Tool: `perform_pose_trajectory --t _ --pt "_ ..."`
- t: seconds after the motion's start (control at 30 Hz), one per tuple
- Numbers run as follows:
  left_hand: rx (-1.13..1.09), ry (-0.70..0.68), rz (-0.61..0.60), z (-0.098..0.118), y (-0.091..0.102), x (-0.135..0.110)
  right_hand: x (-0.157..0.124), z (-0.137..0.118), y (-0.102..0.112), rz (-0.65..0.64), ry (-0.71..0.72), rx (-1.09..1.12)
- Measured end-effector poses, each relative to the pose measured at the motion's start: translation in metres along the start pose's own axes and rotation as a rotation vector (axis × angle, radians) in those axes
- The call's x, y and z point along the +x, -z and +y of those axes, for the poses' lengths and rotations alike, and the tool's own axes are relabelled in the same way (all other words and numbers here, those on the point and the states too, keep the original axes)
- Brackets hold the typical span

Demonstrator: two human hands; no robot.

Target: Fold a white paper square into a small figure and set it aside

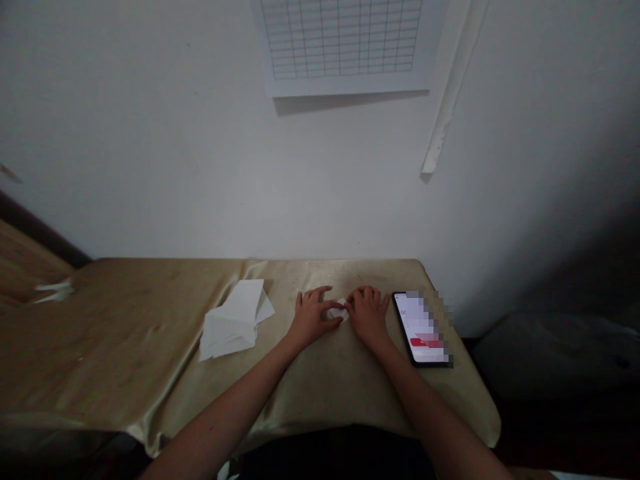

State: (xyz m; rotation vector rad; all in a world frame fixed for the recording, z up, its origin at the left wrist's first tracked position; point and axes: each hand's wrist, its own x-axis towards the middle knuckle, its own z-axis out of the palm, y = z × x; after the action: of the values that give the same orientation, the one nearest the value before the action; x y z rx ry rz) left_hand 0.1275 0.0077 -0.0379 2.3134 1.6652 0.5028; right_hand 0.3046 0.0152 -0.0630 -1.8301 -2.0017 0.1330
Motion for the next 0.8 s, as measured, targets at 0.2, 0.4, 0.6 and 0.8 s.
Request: perform_pose_trajectory --t 0.2,0.4,0.6,0.8 --pt "0.038 -0.004 0.011 0.0016 0.001 -0.0004 0.0031 0.0025 0.0026 0.021 -0.013 0.025" --pt "0.063 -0.01 0.01 0.0011 0.0003 0.0003 0.0084 0.0037 0.0032 0.016 -0.015 0.041" --pt "0.054 -0.008 0.01 0.0019 0.0009 0.0006 0.0083 0.0014 -0.0015 0.05 0.037 -0.027" --pt "0.042 -0.011 0.034 0.0017 -0.0013 0.0003 0.0076 0.0011 -0.0053 0.08 0.06 -0.103"
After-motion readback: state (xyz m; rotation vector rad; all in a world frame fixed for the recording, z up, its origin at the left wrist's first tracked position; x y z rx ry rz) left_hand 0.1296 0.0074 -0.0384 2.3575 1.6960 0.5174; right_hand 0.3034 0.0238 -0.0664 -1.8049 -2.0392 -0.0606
